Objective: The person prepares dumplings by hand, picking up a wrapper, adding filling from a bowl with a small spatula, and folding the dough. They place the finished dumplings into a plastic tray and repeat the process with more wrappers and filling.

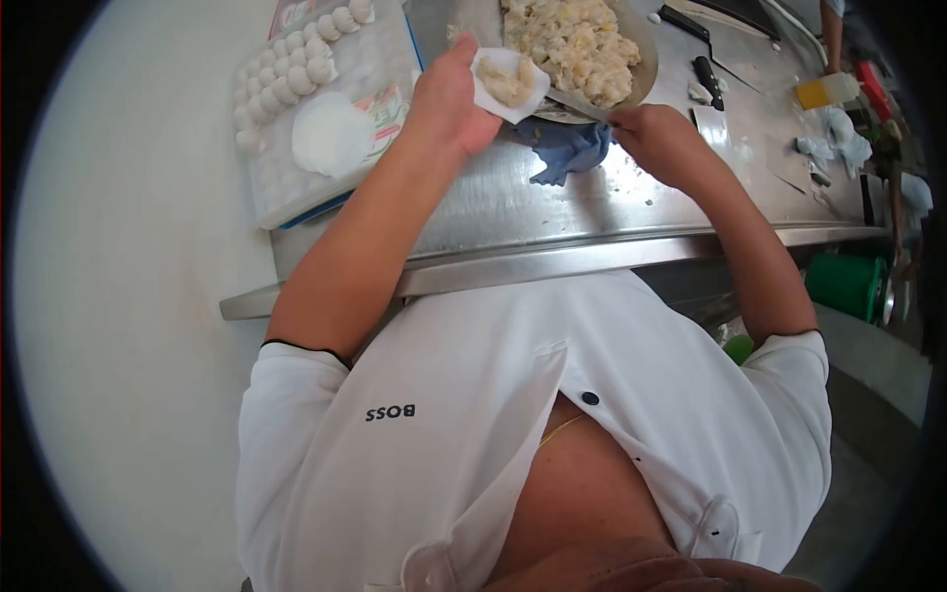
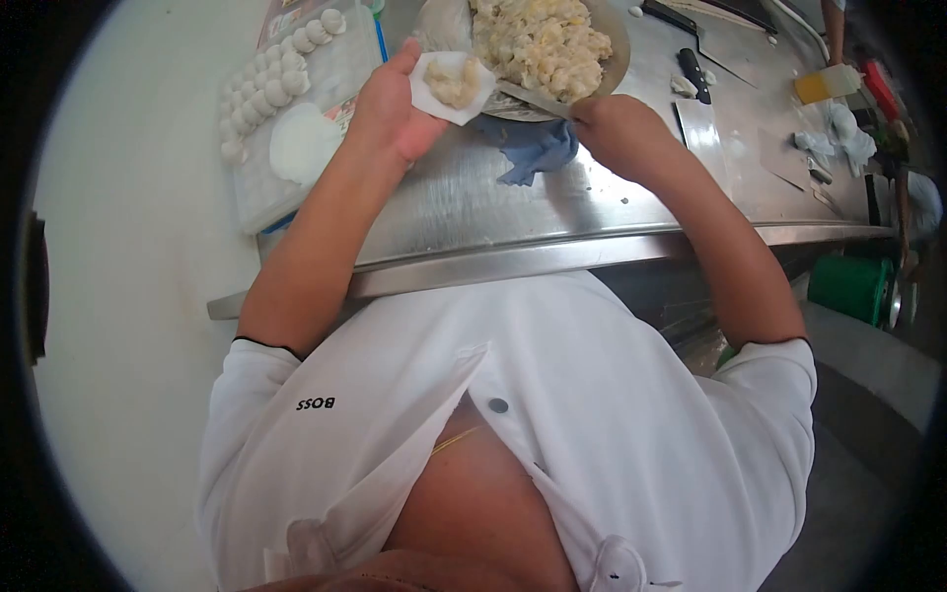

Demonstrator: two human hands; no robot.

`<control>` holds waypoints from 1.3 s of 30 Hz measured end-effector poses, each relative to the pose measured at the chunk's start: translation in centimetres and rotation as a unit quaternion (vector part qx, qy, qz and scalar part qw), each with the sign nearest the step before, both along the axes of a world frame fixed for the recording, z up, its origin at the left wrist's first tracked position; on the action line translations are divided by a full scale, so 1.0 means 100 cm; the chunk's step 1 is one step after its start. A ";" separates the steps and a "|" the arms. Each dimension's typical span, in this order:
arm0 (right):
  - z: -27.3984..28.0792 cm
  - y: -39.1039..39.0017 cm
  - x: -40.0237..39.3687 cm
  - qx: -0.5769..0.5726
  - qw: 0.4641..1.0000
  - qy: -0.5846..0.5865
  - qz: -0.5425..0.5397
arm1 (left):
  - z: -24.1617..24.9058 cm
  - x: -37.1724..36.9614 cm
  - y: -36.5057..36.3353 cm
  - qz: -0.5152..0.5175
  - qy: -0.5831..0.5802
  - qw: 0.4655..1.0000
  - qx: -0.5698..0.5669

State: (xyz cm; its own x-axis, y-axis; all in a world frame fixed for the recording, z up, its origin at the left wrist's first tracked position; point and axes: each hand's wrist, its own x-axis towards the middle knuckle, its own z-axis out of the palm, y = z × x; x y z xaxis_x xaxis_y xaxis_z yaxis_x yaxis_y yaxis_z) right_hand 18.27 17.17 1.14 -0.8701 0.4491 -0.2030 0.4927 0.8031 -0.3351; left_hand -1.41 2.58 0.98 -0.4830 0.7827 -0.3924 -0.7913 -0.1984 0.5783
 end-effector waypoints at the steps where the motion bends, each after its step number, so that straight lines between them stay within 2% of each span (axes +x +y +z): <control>1: -0.005 -0.003 -0.008 0.054 0.997 -0.058 0.022 | 0.003 0.002 -0.001 -0.021 -0.010 1.000 0.005; 2: -0.007 -0.007 -0.013 0.055 0.997 -0.057 0.022 | 0.005 0.004 -0.001 -0.021 -0.009 1.000 0.006; 4: -0.010 -0.016 -0.023 0.116 0.984 0.105 0.086 | 0.007 0.005 -0.002 -0.043 -0.012 0.999 0.028; 5: -0.009 -0.021 -0.029 0.115 0.984 0.105 0.087 | 0.006 0.005 -0.002 -0.041 -0.011 0.999 0.027; 7: -0.004 -0.033 -0.040 0.006 0.980 0.188 0.068 | 0.004 0.004 -0.001 -0.048 -0.010 0.998 0.048; 8: -0.004 -0.038 -0.043 -0.013 0.975 0.215 0.058 | 0.005 0.004 -0.001 -0.048 -0.010 0.998 0.048; 12: -0.006 -0.043 -0.052 -0.022 0.960 0.276 0.040 | 0.005 0.003 -0.003 -0.041 -0.012 0.998 0.037; 17: -0.009 -0.041 -0.050 -0.011 0.939 0.332 0.088 | 0.000 0.004 -0.001 -0.055 -0.019 0.997 0.049; 23: -0.011 -0.032 -0.049 -0.148 0.934 0.322 0.045 | 0.003 0.009 -0.005 -0.079 0.020 0.997 -0.007; 25: -0.009 -0.031 -0.049 -0.161 0.936 0.313 0.020 | 0.001 0.008 -0.006 -0.107 0.092 0.989 -0.043; 27: -0.009 -0.031 -0.049 -0.175 0.936 0.304 -0.003 | -0.001 0.009 -0.006 -0.106 0.091 0.990 -0.034; 29: -0.011 -0.030 -0.050 -0.307 0.896 0.311 -0.074 | -0.005 0.010 -0.005 -0.101 0.089 0.991 -0.025; 30: -0.011 -0.030 -0.051 -0.307 0.896 0.311 -0.073 | -0.007 0.009 -0.005 -0.100 0.081 0.991 -0.023; 32: -0.009 -0.029 -0.052 -0.392 0.871 0.269 -0.121 | -0.010 0.009 -0.005 -0.098 0.072 0.992 -0.022; 36: -0.002 -0.029 -0.050 -0.387 0.882 0.242 -0.114 | -0.013 0.010 -0.004 -0.098 0.085 0.991 -0.020; 38: -0.009 -0.028 -0.049 -0.320 0.907 0.270 -0.045 | -0.015 0.011 -0.005 -0.106 0.095 0.990 -0.023; 39: -0.010 -0.027 -0.049 -0.321 0.907 0.269 -0.045 | -0.017 0.011 -0.005 -0.114 0.113 0.987 -0.023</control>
State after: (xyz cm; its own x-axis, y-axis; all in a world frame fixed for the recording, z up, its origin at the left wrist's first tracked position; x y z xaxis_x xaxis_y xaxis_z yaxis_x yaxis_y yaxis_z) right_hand 13.40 14.45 0.11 -0.8865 0.4628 -0.0042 0.1729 0.3227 -0.9306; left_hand -0.36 2.10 -0.71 -0.3754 0.8653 -0.3322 -0.6628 -0.0001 0.7488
